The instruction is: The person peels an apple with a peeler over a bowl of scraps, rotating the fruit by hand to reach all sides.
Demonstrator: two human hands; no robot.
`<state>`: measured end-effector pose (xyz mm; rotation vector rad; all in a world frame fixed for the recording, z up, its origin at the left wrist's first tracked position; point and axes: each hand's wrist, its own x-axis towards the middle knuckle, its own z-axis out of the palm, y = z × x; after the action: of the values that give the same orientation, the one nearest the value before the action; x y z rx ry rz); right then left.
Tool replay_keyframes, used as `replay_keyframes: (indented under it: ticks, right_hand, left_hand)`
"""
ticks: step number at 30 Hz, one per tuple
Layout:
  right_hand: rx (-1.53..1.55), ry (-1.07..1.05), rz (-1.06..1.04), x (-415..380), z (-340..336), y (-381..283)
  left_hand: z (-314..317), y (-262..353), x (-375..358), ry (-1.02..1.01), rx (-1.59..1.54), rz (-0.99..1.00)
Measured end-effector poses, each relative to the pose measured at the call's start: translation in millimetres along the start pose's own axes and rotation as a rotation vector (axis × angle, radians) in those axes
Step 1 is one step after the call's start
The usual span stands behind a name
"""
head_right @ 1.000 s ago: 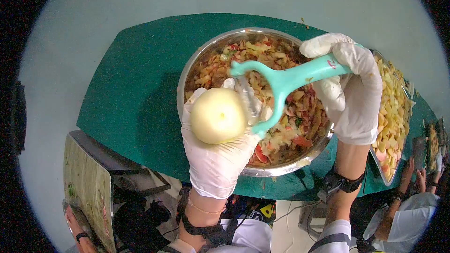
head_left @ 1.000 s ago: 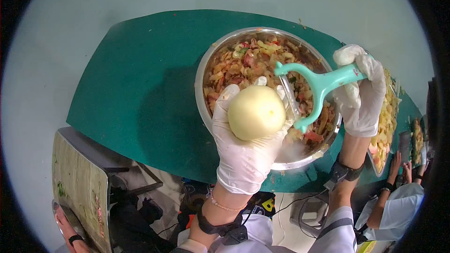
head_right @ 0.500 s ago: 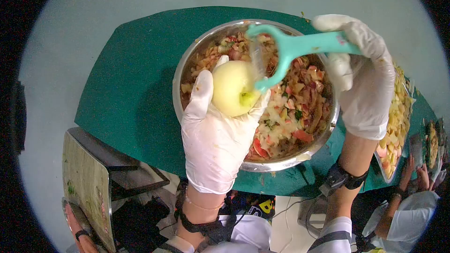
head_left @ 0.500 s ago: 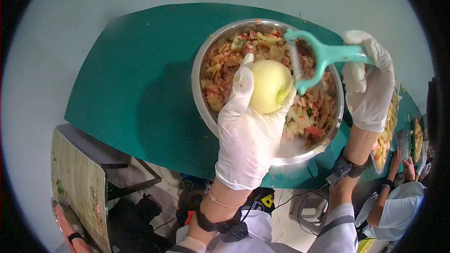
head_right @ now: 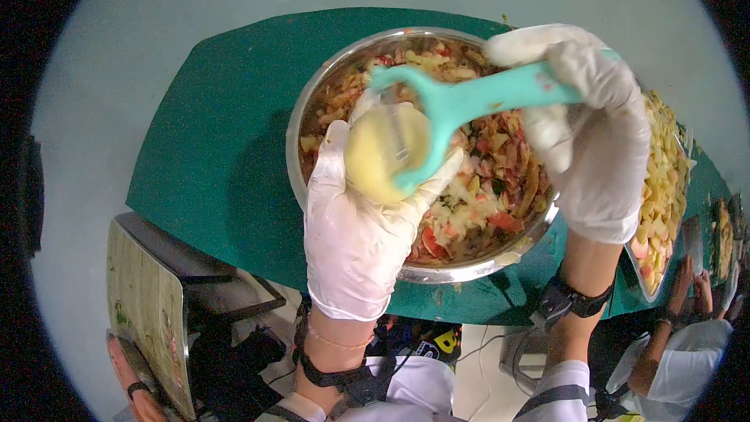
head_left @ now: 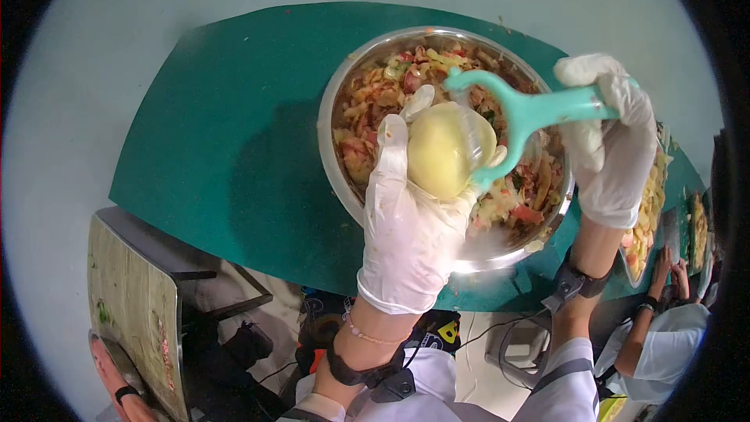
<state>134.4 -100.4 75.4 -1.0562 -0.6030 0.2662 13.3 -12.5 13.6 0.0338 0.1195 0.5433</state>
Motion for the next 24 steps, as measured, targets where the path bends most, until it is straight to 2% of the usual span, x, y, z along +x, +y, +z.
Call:
replay_keyframes:
  ticks: [2,3,5,7,10,11,13,15,18,20,22,24]
  right_hand:
    - [-0.013,-0.288,0.162,-1.6,-10.7,-2.5]
    - [-0.051,-0.354,0.210,1.0,-13.2,-5.1]
    - [-0.074,-0.211,0.165,0.0,-7.7,-4.3]
    - [0.028,0.041,0.022,5.6,-4.5,2.8]
    - [0.040,-0.090,-0.019,13.4,-20.8,0.9]
    - [0.016,-0.086,0.007,12.4,-23.3,1.2]
    - [0.007,-0.219,0.066,8.4,-15.2,5.0]
    - [-0.035,-0.221,0.121,4.7,-8.4,5.6]
    - [0.075,-0.182,0.055,13.2,-23.8,6.5]
    - [0.036,-0.210,-0.014,17.0,-33.0,5.5]
    - [0.003,-0.200,-0.014,16.0,-32.5,1.3]
    - [0.013,-0.250,0.070,8.8,-23.4,-1.1]
  left_hand:
    - [-2.2,1.6,-0.7,0.038,0.049,0.008]
    - [-2.9,1.5,-1.0,0.056,0.074,0.011]
    - [-3.8,-1.6,1.5,0.045,0.046,0.039]
    - [-3.0,-2.9,1.8,0.027,0.066,0.064]
    - [-0.7,-1.1,0.1,-0.005,0.095,0.074]
    - [-1.1,-0.5,1.4,-0.013,0.057,0.058]
    - [-0.5,-0.2,1.7,-0.025,0.027,0.052]
    - [0.6,-0.1,-0.3,-0.029,0.044,0.070]
    - [0.4,2.2,-0.1,-0.054,0.066,0.043]
    - [0.6,-4.7,-1.7,-0.032,0.464,0.225]
    - [1.0,-5.3,-1.0,-0.016,0.494,0.236]
    - [0.2,0.2,0.6,-0.003,0.157,0.076]
